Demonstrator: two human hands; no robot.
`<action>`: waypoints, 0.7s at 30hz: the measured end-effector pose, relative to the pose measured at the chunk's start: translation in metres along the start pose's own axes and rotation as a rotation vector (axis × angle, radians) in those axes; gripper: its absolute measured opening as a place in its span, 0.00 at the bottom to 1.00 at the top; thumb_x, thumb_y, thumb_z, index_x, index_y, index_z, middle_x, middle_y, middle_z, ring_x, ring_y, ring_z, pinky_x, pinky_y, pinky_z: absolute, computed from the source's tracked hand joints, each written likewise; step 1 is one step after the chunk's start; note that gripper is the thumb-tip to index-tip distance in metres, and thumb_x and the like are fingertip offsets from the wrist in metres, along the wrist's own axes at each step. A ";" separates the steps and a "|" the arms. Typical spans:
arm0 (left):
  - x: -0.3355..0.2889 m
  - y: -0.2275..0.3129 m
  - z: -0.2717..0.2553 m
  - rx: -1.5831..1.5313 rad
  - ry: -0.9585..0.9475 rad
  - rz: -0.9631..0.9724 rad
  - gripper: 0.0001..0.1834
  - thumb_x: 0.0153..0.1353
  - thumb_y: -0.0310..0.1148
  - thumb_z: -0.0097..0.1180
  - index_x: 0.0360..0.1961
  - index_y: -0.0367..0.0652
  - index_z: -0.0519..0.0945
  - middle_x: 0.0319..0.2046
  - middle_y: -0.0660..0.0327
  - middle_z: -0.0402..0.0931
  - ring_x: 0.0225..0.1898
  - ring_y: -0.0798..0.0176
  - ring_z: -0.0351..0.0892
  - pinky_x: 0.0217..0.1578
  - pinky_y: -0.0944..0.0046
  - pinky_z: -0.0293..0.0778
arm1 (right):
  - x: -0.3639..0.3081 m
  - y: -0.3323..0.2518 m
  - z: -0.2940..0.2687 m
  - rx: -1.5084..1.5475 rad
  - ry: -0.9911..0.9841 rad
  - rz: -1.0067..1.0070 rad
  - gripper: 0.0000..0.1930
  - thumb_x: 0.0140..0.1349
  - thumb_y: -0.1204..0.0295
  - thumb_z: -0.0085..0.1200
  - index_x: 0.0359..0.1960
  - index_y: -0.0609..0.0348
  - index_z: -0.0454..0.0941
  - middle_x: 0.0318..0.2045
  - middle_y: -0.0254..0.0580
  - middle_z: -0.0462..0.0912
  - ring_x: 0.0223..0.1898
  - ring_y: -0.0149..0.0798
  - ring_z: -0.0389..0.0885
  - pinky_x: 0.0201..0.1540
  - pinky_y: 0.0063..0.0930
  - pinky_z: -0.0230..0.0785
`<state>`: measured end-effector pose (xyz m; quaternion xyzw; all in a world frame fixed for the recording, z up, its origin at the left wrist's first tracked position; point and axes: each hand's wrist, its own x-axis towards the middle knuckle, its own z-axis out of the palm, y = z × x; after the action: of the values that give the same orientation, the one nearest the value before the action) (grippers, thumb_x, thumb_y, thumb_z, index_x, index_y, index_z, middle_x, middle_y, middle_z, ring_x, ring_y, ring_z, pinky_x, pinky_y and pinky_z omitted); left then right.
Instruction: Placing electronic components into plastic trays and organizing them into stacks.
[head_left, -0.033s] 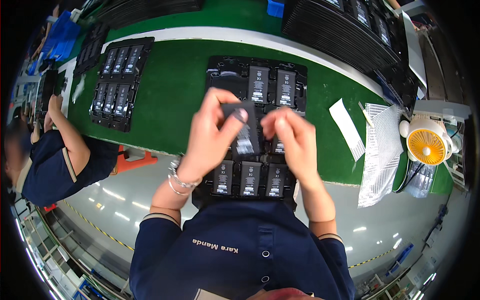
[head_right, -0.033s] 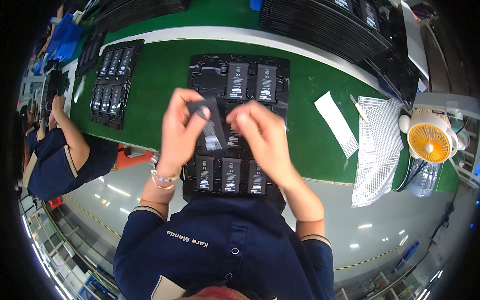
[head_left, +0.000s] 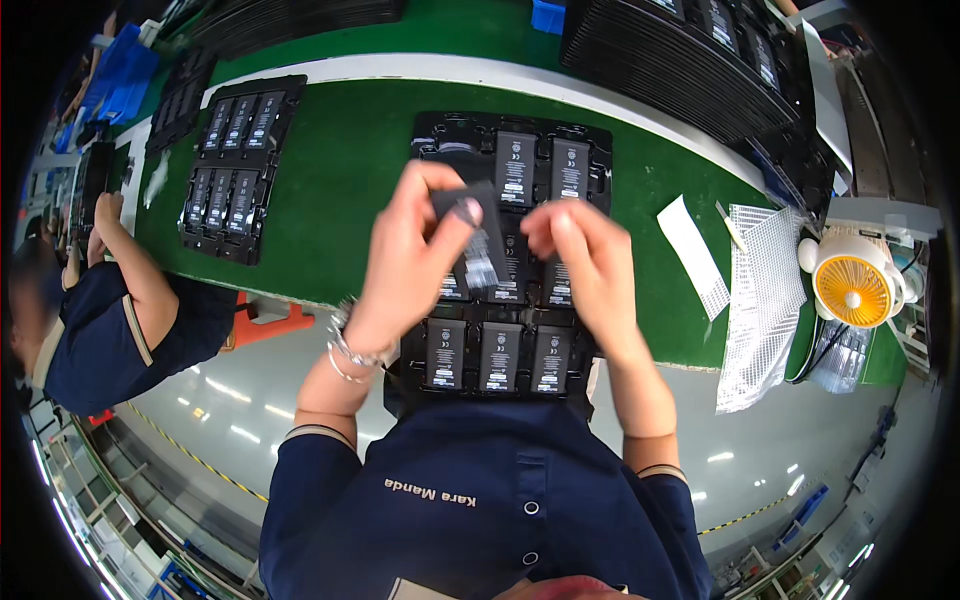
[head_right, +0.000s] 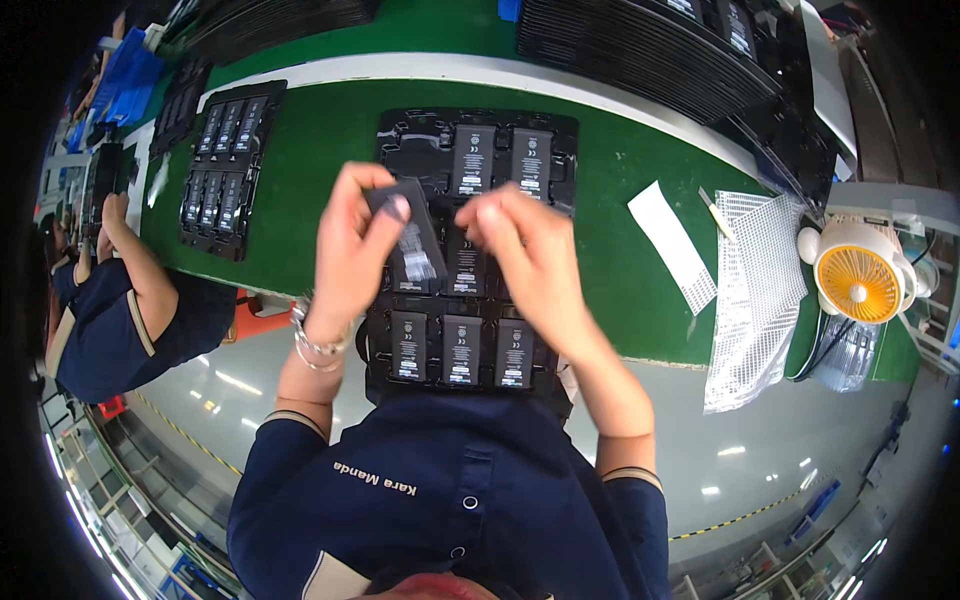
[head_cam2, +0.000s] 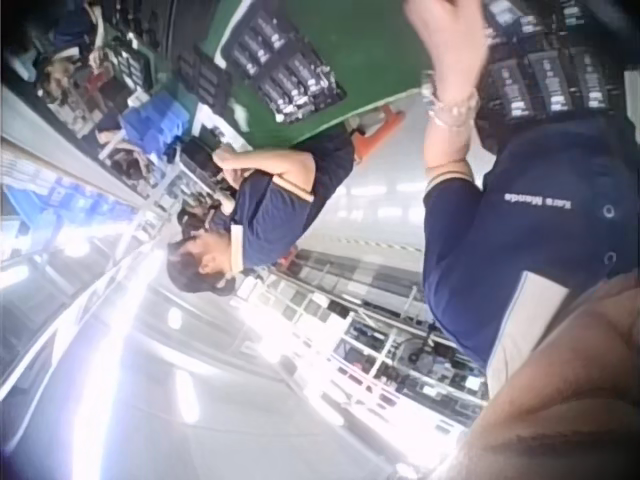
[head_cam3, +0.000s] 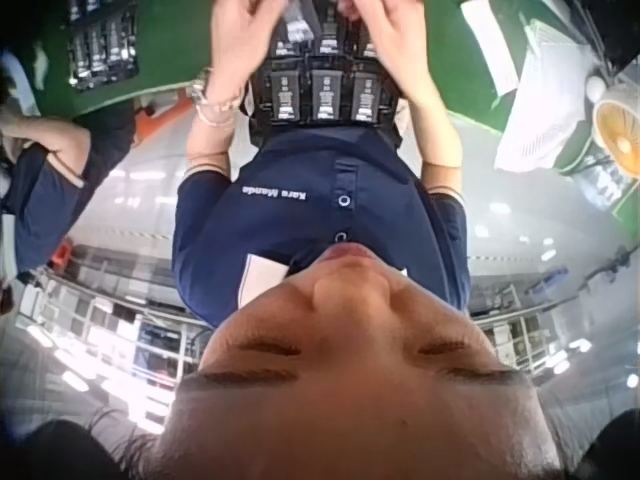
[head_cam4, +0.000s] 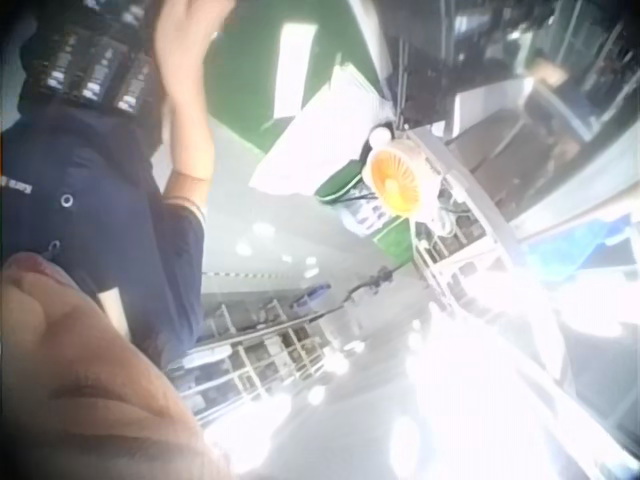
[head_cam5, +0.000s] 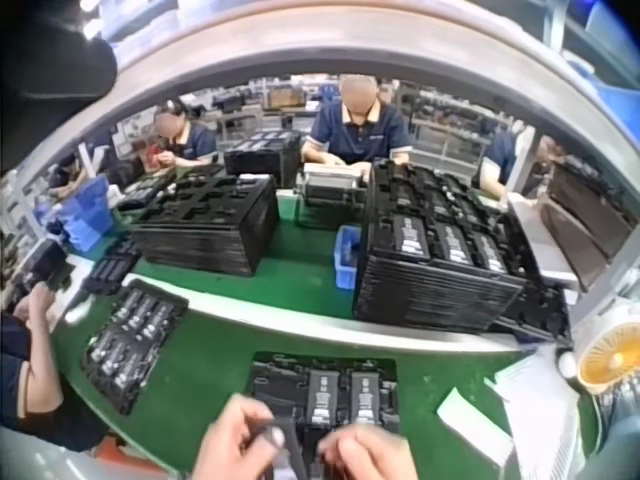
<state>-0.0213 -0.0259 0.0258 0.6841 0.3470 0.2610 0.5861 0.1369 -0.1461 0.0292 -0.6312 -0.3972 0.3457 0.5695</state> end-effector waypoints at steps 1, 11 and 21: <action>0.014 0.000 -0.008 0.156 0.019 0.075 0.10 0.67 0.32 0.57 0.42 0.39 0.71 0.21 0.66 0.72 0.22 0.77 0.67 0.22 0.70 0.61 | 0.016 0.008 -0.003 -0.185 0.042 -0.085 0.10 0.69 0.72 0.50 0.35 0.65 0.80 0.27 0.43 0.80 0.30 0.38 0.81 0.35 0.29 0.72; 0.086 -0.033 -0.024 0.739 -0.037 0.350 0.13 0.61 0.33 0.62 0.44 0.40 0.76 0.35 0.58 0.78 0.37 0.57 0.77 0.41 0.60 0.74 | 0.080 0.054 0.008 -0.952 0.090 -0.326 0.13 0.59 0.75 0.59 0.46 0.61 0.80 0.38 0.43 0.75 0.46 0.47 0.77 0.46 0.40 0.74; 0.065 -0.024 -0.022 0.195 -0.086 0.373 0.13 0.68 0.34 0.52 0.48 0.39 0.78 0.56 0.52 0.72 0.61 0.52 0.68 0.62 0.53 0.64 | 0.051 -0.005 -0.011 -0.288 0.142 -0.127 0.07 0.62 0.79 0.57 0.41 0.64 0.76 0.31 0.40 0.84 0.29 0.28 0.79 0.35 0.23 0.70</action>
<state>-0.0020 0.0407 0.0026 0.8003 0.2127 0.3009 0.4731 0.1691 -0.1056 0.0361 -0.7028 -0.4404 0.2030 0.5205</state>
